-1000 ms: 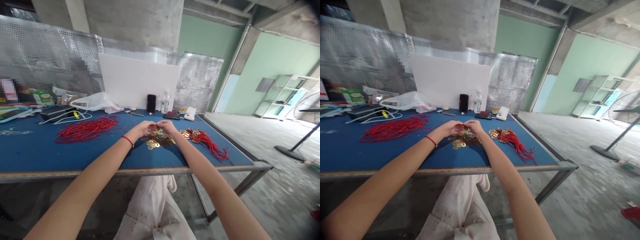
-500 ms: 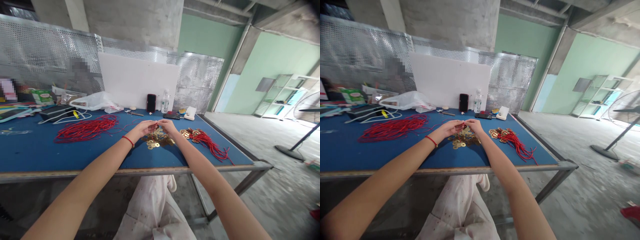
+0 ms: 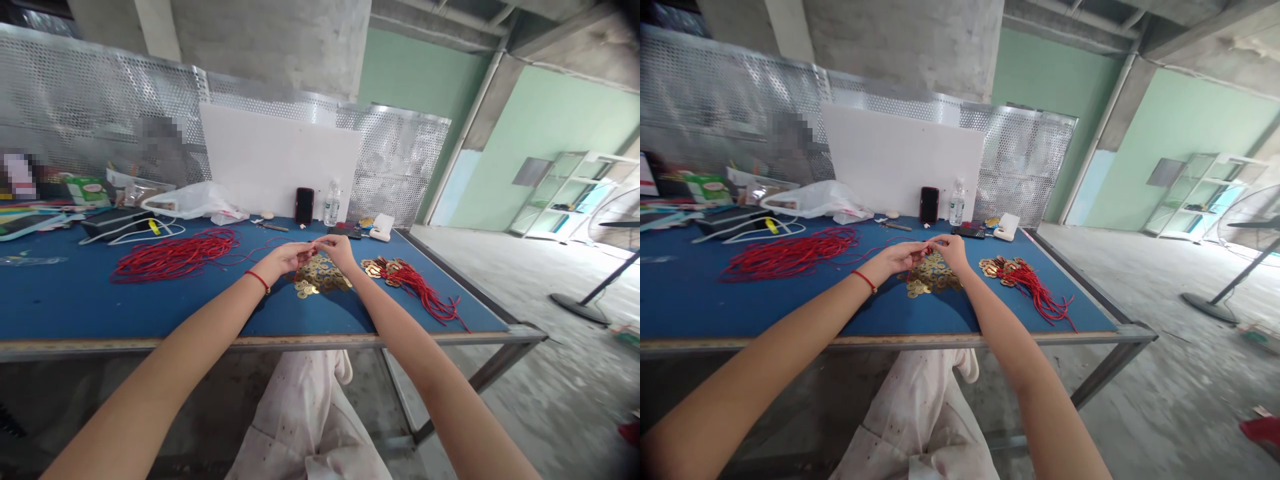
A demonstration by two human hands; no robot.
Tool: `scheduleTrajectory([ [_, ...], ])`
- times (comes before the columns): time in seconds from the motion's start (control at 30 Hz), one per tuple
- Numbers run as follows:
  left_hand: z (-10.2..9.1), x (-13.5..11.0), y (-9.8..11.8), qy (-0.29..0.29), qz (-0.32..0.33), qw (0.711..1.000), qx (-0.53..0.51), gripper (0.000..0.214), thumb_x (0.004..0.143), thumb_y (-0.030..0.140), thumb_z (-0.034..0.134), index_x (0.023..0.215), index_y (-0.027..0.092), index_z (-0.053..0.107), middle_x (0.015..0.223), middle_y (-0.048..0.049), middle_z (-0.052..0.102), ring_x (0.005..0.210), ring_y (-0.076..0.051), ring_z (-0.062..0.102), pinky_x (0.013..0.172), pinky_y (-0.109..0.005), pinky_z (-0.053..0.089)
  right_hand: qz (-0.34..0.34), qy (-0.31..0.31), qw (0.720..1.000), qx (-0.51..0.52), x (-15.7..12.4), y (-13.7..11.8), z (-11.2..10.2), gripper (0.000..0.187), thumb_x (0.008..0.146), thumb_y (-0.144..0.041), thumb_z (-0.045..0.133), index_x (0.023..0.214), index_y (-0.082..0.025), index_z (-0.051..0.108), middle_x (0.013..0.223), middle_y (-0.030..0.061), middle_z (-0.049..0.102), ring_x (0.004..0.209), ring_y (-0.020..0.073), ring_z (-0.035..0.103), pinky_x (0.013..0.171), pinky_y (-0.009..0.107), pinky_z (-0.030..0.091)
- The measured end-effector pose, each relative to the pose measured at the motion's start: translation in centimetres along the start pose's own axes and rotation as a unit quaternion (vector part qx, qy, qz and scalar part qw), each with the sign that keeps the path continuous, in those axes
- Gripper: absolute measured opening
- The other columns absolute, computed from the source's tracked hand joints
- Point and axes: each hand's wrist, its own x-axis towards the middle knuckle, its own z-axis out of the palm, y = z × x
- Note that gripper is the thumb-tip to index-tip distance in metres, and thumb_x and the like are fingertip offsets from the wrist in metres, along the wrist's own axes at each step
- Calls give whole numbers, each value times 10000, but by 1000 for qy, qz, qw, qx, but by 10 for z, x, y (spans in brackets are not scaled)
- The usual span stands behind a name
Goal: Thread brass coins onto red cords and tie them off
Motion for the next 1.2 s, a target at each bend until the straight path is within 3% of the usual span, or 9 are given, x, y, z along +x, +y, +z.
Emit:
scheduleTrajectory([
  [0.13, -1, 4, -2, 4, 21, 1000, -9, 97, 689, 113, 741, 696, 106, 644, 585, -16, 609, 484, -71, 545, 500, -176, 454, -26, 6, 996, -84, 0, -5, -4, 239, 730, -365, 633, 786, -157, 737, 489, -47, 422, 501, 86, 329, 519, 227, 265],
  [0.27, -1, 5, -3, 16, 49, 998, -41, 76, 711, 93, 711, 706, 102, 636, 612, -22, 628, 490, -68, 559, 488, -166, 453, -29, 42, 982, -181, -4, -8, -2, 248, 800, -372, 560, 809, -184, 722, 538, -31, 489, 527, 103, 395, 536, 230, 272],
  [0.37, -3, 6, -4, 56, 54, 995, -61, 65, 713, 69, 693, 722, 104, 640, 598, -16, 628, 499, -77, 574, 501, -172, 462, -44, 64, 964, -253, -9, -13, 3, 220, 825, -356, 543, 822, -203, 701, 619, -14, 563, 575, 116, 450, 557, 234, 280],
  [0.47, -5, 8, -5, 71, 46, 995, -60, 73, 701, 66, 696, 731, 109, 646, 610, -21, 641, 518, -86, 587, 527, -182, 469, -76, 35, 952, -293, -14, -19, 9, 189, 835, -333, 544, 855, -212, 689, 692, -1, 604, 628, 127, 488, 585, 236, 295],
  [0.63, -6, 14, -8, 37, 59, 997, -36, 76, 676, 56, 697, 663, 102, 638, 605, -27, 644, 501, -83, 567, 516, -189, 447, -123, -33, 936, -328, -17, -22, 15, 135, 831, -270, 548, 786, -200, 655, 759, 22, 616, 746, 150, 522, 662, 241, 336],
  [0.77, -5, 11, -6, 57, 81, 994, -49, 94, 651, 74, 738, 692, 93, 656, 618, -34, 647, 521, -82, 576, 542, -186, 453, -101, 13, 960, -260, -14, -23, 14, 190, 857, -329, 512, 802, -187, 626, 796, 31, 623, 804, 162, 528, 731, 255, 376],
  [0.87, -2, 5, -4, 73, 85, 992, -50, 117, 646, 78, 753, 705, 107, 657, 634, -31, 655, 564, -92, 601, 595, -197, 480, -46, 41, 980, -188, -11, -19, 13, 196, 867, -283, 460, 864, -187, 631, 833, 26, 645, 796, 156, 548, 739, 257, 397],
  [1.07, 5, 1, -2, 77, 93, 993, -18, 90, 650, 74, 744, 697, 100, 672, 672, -55, 679, 605, -108, 626, 661, -220, 497, 45, -30, 994, -97, -3, -2, 18, 259, 834, -222, 412, 809, -217, 670, 837, 12, 679, 806, 161, 595, 747, 257, 432],
  [1.2, 8, 0, -2, 78, 103, 991, 22, 131, 595, 95, 776, 686, 103, 682, 668, -58, 681, 602, -120, 623, 663, -241, 488, 147, -65, 984, 71, -1, 1, 21, 285, 831, -258, 365, 733, -176, 620, 737, 17, 646, 689, 143, 595, 634, 235, 453],
])
